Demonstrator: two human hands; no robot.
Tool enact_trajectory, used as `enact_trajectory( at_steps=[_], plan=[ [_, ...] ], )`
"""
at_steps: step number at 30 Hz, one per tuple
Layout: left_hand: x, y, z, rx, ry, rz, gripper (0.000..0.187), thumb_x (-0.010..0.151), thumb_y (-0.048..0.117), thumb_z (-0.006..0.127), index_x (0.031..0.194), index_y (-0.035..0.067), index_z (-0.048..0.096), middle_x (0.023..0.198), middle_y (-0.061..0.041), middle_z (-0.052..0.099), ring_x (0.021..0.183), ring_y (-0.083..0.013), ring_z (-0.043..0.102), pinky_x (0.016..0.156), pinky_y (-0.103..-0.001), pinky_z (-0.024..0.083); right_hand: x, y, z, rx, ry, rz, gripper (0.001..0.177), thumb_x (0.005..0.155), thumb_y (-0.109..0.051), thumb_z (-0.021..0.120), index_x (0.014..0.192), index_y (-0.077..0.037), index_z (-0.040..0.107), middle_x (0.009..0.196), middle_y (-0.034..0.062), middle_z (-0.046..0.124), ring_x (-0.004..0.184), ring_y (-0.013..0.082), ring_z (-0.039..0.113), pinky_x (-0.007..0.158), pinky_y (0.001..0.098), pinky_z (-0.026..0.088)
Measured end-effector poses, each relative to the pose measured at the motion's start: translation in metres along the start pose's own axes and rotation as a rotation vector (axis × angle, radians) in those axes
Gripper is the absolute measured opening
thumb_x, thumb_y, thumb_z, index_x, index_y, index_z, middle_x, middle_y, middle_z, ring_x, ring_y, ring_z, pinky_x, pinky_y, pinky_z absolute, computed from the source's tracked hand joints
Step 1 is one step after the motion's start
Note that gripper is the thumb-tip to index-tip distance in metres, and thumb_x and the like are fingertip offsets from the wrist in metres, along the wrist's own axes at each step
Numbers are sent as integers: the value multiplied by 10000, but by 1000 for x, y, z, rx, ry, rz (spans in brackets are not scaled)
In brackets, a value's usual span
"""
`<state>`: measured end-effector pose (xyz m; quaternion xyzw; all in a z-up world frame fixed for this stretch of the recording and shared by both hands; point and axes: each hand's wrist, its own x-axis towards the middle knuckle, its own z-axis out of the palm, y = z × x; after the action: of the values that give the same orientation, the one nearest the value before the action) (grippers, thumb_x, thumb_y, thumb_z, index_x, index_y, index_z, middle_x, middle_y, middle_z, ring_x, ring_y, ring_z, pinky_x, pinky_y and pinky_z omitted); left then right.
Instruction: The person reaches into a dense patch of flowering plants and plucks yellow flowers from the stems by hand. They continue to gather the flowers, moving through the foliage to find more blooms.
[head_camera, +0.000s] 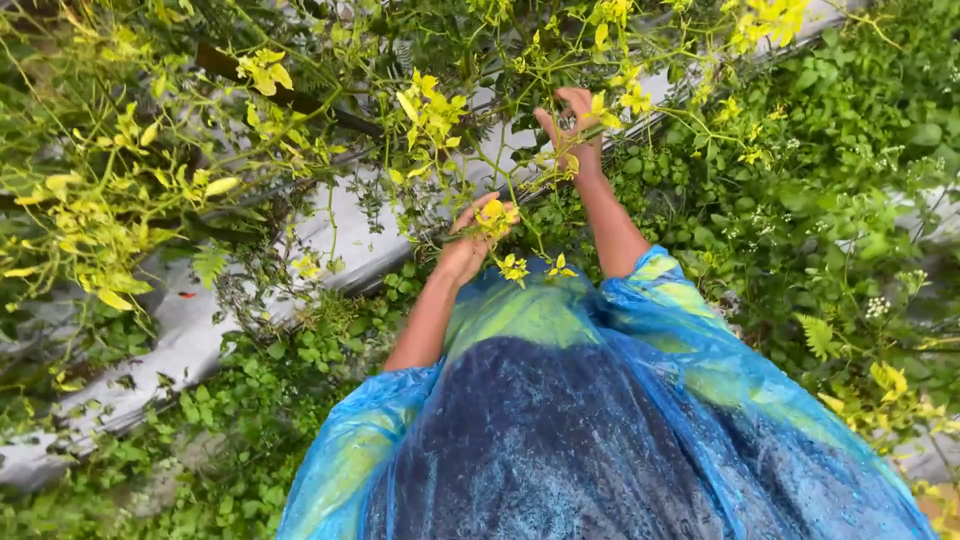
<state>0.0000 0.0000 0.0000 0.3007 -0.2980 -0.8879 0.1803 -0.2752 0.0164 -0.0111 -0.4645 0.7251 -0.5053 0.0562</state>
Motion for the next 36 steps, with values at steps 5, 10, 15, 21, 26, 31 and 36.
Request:
enact_trajectory(
  at_steps=[5,10,15,21,26,31,36],
  plan=[
    [9,-10,5,-68,-38,75,356,1105,63,432,1437,69,558,1530,-260,526,1309,-402,617,1074,-465,571,14,8,-2,-2,-16,-75,310,1031,-315,779,1211,-99,647,1229,139,584,927,280,613,783,450,589],
    [11,-10,22,-108,-7,108,463,1091,206,484,1513,16,463,1541,-230,526,1270,-367,646,1058,-415,586,23,9,-6,22,-14,-111,258,984,-278,817,1096,-80,695,1154,147,633,881,229,598,739,358,574],
    [20,-19,21,-185,-10,125,497,1116,278,388,1563,63,414,1573,-230,484,1265,-357,644,1150,-476,506,31,23,0,63,41,-269,161,910,-29,842,996,-36,707,1033,146,672,777,201,602,648,298,545],
    [27,-27,22,-299,74,179,510,1090,276,442,1535,30,481,1529,-203,510,1126,-351,693,1033,-428,565,34,37,2,-29,-20,-243,204,857,69,734,1053,14,737,1009,173,720,801,209,663,683,268,598],
    [30,-33,23,-372,76,197,481,1105,239,411,1526,15,475,1553,-216,489,1040,-317,706,944,-394,605,29,5,-15,53,-105,-20,361,919,-79,768,1215,-65,562,996,104,690,877,204,651,738,360,558],
    [40,-44,15,-490,77,204,409,1098,139,431,1454,-38,527,1426,-265,593,908,-332,705,842,-385,647,21,-22,-37,171,-113,-13,380,891,-91,754,1196,-76,528,984,90,705,856,179,671,709,317,528],
    [57,-53,10,-556,211,238,418,1010,-49,534,1428,-61,515,1001,-185,722,1240,-325,644,786,-377,663,6,21,-24,891,-280,188,283,851,75,560,1088,-68,621,962,59,666,855,149,617,823,290,483]
  ],
)
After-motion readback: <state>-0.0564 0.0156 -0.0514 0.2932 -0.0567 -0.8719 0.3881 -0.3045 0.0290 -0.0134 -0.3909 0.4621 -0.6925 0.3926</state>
